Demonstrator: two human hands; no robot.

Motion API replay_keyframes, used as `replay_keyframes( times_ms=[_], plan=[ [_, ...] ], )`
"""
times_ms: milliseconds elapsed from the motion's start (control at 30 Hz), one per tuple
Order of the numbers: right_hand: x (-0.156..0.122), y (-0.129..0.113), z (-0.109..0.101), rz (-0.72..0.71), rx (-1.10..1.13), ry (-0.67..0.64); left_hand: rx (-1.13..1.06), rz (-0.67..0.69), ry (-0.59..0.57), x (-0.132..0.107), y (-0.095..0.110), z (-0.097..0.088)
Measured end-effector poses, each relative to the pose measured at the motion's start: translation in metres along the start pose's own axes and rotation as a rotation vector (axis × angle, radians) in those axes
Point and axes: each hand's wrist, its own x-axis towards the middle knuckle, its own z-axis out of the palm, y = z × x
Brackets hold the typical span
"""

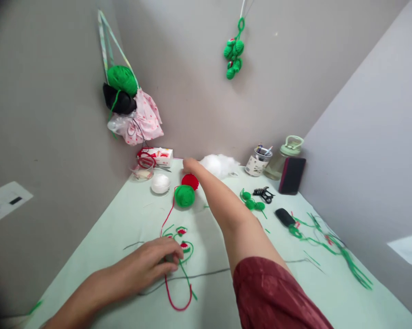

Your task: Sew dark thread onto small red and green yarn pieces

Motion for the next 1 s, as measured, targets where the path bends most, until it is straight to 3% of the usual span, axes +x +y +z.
replay_keyframes(
  times_ms=[167,300,367,400,433,533,667,767,900,1000],
  plan=[
    [-0.002,0.009,-0.003,-0.097,0.235,-0.011,-0.045,-0.006,0.243,-0.001,-0.007,-0.017],
    [-0.046,-0.008,-0.013,-0.306,0.496,-0.096,-0.041,-0.112,0.561,-0.003,-0.022,-0.028],
    [-0.083,-0.026,-0.014,-0.536,0.737,-0.362,-0.077,-0.197,0.725,-0.004,-0.027,-0.033],
    [-0.103,-0.035,-0.013,-0.611,0.743,-0.51,-0.102,-0.219,0.776,-0.004,-0.027,-0.035],
    [-0.122,-0.044,-0.011,-0.659,0.71,-0.616,-0.13,-0.217,0.791,-0.004,-0.027,-0.036],
    [-0.16,-0.059,-0.002,-0.684,0.81,-0.644,-0.188,-0.161,0.698,-0.004,-0.022,-0.038],
    [-0.17,-0.056,0.009,-0.632,1.004,-0.596,-0.228,-0.127,0.631,-0.002,-0.018,-0.033],
    [-0.172,-0.049,0.014,-0.626,0.933,-0.391,-0.266,-0.135,0.638,0.0,-0.018,-0.027],
    [-0.183,-0.048,0.023,-0.75,0.72,-0.098,-0.341,-0.186,0.676,0.004,-0.021,-0.02],
    [-0.183,-0.047,0.025,-0.711,0.799,0.034,-0.393,-0.207,0.719,0.003,-0.025,-0.018]
  ],
)
